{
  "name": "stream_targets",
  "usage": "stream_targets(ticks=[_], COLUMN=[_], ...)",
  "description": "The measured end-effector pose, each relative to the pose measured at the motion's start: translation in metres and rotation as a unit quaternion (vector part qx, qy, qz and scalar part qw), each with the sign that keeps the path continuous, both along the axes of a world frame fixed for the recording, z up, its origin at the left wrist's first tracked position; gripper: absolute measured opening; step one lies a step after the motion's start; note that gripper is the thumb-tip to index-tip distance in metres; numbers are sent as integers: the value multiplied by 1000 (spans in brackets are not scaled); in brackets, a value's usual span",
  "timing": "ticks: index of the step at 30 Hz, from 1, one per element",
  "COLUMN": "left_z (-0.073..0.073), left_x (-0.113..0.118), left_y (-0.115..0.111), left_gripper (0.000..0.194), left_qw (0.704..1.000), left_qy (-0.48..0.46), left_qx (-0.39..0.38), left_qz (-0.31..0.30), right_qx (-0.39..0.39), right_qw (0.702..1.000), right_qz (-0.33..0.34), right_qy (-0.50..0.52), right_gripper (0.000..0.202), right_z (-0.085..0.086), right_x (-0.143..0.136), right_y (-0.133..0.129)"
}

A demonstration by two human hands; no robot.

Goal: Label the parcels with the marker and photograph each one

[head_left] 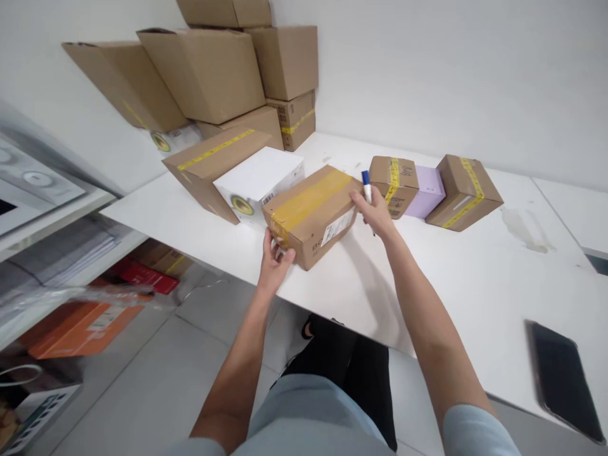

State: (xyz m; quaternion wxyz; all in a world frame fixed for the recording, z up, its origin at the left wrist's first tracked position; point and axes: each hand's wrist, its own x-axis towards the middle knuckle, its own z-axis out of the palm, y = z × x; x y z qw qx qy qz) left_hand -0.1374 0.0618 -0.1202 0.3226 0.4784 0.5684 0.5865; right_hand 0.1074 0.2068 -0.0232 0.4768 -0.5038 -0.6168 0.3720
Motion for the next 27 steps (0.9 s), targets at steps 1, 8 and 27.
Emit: stream_targets(ticks=[1, 8, 27], left_z=[0, 10, 24], left_x=[-1, 65, 123], left_y=[-1, -1, -43], left_gripper=[106, 97, 76], left_qw=[999, 972, 967], left_qy=[4, -29, -51], left_qx=[4, -5, -44], left_qz=[-34, -233, -247], right_qx=[6, 7, 24], right_qw=[999, 971, 930], right_qz=[-26, -238, -331], right_qy=[-19, -26, 157], right_gripper=[47, 44, 46], right_z=[-3, -20, -25], right_x=[14, 117, 147], right_y=[-15, -138, -219])
